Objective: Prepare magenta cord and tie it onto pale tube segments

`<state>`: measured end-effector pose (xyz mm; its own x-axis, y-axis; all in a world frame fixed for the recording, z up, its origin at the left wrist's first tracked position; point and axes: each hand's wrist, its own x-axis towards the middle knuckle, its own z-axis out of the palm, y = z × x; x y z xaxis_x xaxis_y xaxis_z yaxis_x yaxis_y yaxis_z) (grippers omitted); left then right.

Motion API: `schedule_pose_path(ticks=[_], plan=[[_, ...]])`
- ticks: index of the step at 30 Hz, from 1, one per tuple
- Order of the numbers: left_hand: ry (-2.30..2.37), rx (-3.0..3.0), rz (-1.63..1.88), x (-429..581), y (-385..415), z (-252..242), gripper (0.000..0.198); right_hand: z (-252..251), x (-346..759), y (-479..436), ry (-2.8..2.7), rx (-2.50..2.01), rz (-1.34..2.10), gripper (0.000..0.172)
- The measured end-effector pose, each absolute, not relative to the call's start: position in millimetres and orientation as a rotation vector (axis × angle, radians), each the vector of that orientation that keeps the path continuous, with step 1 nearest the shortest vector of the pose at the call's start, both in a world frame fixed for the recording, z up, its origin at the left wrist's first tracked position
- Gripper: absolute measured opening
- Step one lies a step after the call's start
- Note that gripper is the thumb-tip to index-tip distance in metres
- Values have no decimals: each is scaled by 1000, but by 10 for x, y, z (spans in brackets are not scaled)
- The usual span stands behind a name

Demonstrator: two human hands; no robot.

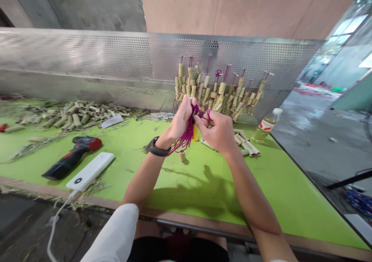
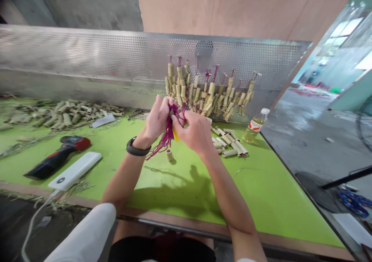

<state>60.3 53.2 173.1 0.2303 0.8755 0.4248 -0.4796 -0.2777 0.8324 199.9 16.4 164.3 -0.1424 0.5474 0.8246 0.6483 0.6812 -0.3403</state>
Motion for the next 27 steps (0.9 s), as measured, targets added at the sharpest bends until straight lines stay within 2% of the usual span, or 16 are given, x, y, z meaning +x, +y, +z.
schedule_pose_path(ticks=[4,9,18,23,27], plan=[[360,1147,1371,590,502,1772,49,1622,2032,210,-1856,-908,-102,42],[262,1283,1336,554,425,1808,44,1609,2099,268,-1906,-866,-67,44],[197,1398,1429,521,301,1835,37,1555,2094,348,-1958,-694,154,34],[181,1395,1493,513,298,1844,31,1561,2062,309,-1969,-611,174,35],[170,1419,1477,503,318,1824,25,1571,2032,254,-1906,-540,327,36]])
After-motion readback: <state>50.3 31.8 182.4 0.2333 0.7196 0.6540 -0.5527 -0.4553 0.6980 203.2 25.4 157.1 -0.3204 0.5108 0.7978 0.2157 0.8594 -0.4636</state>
